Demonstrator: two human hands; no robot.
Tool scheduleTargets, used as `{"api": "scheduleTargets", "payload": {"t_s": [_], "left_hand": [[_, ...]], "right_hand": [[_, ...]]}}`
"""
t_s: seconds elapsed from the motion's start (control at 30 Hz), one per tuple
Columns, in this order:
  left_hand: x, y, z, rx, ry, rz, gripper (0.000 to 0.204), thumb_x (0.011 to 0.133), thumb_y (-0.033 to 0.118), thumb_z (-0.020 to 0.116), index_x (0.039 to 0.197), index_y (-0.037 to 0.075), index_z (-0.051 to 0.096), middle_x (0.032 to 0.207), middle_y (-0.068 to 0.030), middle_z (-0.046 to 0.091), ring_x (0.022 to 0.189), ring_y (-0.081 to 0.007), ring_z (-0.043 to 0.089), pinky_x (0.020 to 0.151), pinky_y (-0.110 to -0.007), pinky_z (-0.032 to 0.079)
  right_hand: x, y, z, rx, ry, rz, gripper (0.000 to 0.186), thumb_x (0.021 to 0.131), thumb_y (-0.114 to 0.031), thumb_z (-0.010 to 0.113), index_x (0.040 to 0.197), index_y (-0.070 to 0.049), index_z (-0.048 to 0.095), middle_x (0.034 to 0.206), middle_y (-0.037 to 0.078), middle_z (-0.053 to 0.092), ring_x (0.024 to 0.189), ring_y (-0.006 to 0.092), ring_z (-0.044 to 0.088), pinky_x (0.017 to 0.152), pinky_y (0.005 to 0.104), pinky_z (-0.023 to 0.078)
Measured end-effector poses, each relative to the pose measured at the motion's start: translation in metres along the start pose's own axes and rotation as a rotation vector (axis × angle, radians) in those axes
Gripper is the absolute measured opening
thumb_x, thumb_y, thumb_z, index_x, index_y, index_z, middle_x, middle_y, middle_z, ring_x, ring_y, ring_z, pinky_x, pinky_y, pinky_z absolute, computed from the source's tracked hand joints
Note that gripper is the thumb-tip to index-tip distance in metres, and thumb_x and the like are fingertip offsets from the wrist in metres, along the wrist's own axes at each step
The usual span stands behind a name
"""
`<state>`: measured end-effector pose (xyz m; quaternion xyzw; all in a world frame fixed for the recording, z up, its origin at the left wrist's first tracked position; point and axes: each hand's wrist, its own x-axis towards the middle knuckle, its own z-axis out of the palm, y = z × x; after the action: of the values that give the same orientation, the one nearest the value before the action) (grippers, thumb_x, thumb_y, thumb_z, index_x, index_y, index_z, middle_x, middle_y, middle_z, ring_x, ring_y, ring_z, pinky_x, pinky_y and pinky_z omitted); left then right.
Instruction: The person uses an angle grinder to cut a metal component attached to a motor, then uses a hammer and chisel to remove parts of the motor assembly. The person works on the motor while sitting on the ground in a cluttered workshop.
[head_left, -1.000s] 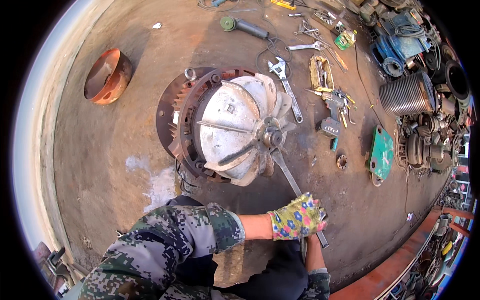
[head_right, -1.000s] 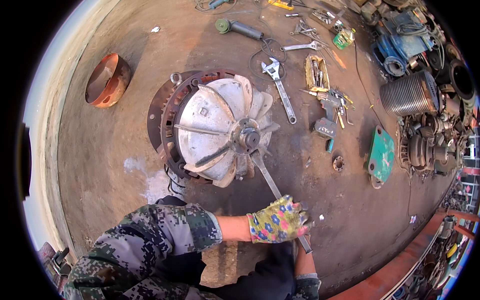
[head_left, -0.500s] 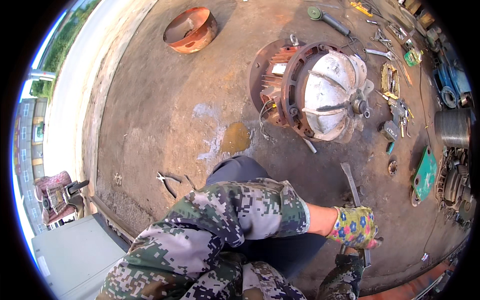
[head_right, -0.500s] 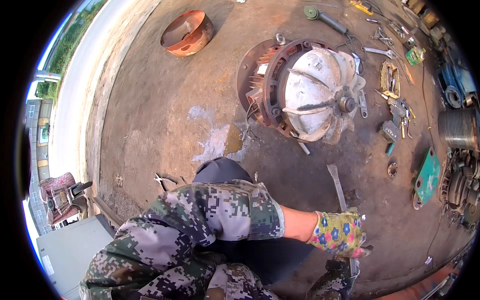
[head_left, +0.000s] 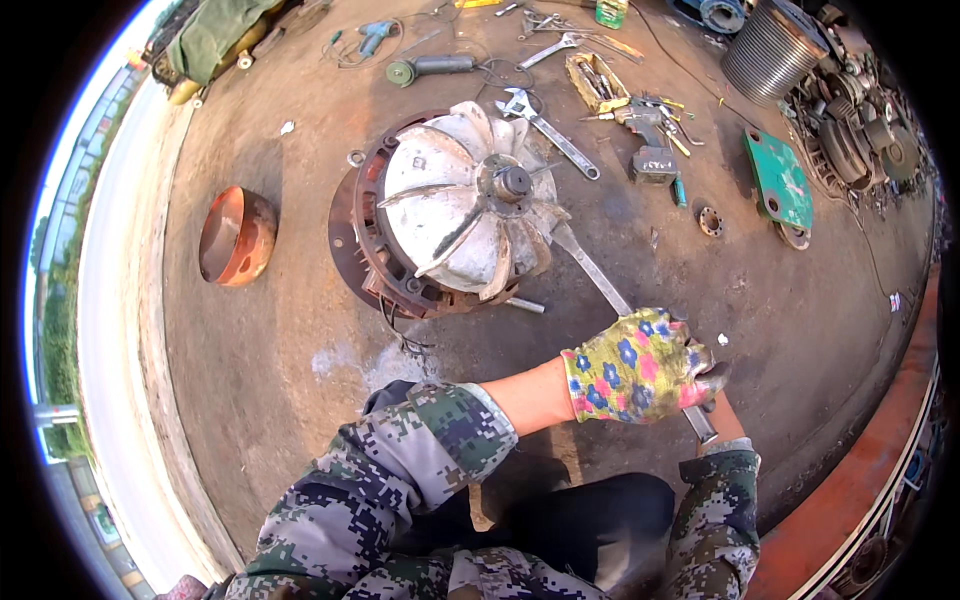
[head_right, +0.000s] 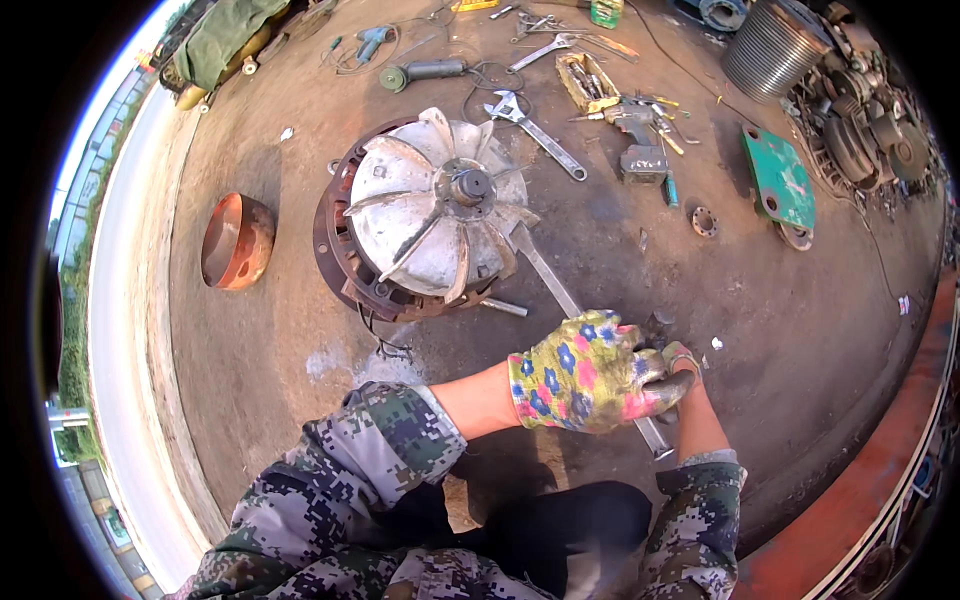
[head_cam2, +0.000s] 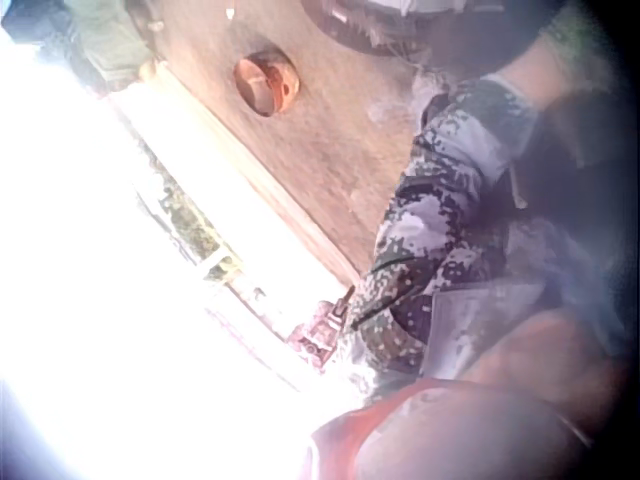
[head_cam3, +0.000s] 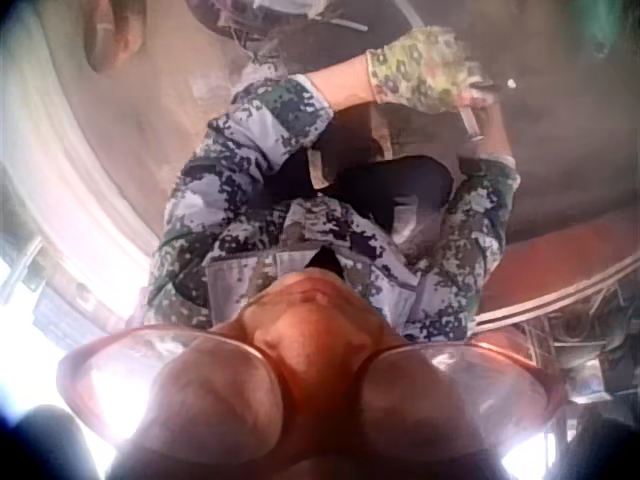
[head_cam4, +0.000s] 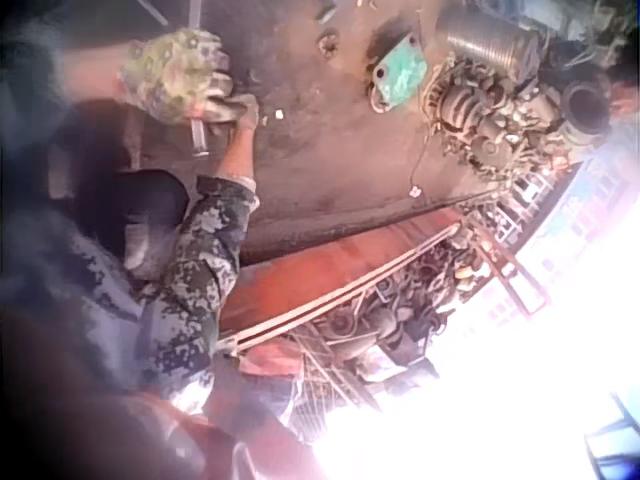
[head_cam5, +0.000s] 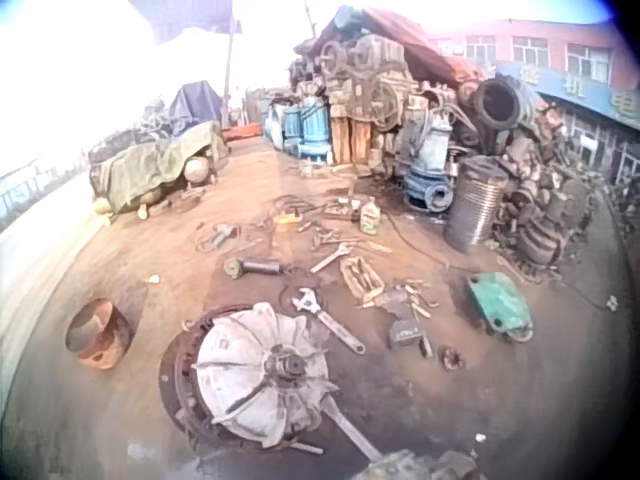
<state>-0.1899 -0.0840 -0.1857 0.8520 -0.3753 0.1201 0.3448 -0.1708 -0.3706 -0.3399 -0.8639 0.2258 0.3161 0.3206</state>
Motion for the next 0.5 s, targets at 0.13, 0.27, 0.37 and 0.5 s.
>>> {"api": "scheduleTargets", "payload": {"t_s": [0.13,0.27,0.37,0.5], "left_hand": [[-0.012,-0.019,-0.024,0.149,0.117,0.238,0.057,0.061,0.045,0.075,0.113,0.022,0.07,0.094,0.0001,0.06,0.081,-0.0238,0.063,0.067,-0.041,0.05],[-0.022,-0.023,-0.024,0.181,0.154,0.293,0.057,0.056,0.046,0.078,0.106,0.02,0.073,0.088,-0.0002,0.059,0.079,-0.0245,0.062,0.066,-0.042,0.05],[-0.041,-0.033,-0.031,0.212,0.095,0.314,0.044,0.057,0.042,0.076,0.094,0.019,0.071,0.087,-0.0007,0.059,0.079,-0.0252,0.063,0.067,-0.042,0.05],[-0.045,-0.043,-0.038,0.287,0.015,0.439,0.037,0.057,0.04,0.074,0.086,0.019,0.064,0.086,-0.0007,0.057,0.081,-0.0252,0.063,0.069,-0.042,0.051]], "right_hand": [[0.054,0.026,0.057,-0.05,-0.01,0.16,0.032,0.089,-0.03,0.071,0.093,0.001,0.077,0.084,0.017,0.077,0.079,0.0288,0.077,0.066,0.0434,0.059],[0.065,0.113,0.116,-0.026,0.261,-0.197,0.035,0.083,-0.032,0.074,0.089,0.003,0.076,0.085,0.024,0.074,0.078,0.0381,0.076,0.07,0.0465,0.058],[0.021,0.102,0.17,0.19,0.281,-0.063,0.035,0.082,-0.032,0.074,0.089,0.002,0.076,0.084,0.024,0.074,0.08,0.0399,0.075,0.071,0.0469,0.057],[-0.031,0.074,0.193,0.027,0.24,0.034,0.036,0.082,-0.033,0.074,0.091,0.001,0.077,0.086,0.023,0.075,0.085,0.0417,0.075,0.074,0.0473,0.057]]}}
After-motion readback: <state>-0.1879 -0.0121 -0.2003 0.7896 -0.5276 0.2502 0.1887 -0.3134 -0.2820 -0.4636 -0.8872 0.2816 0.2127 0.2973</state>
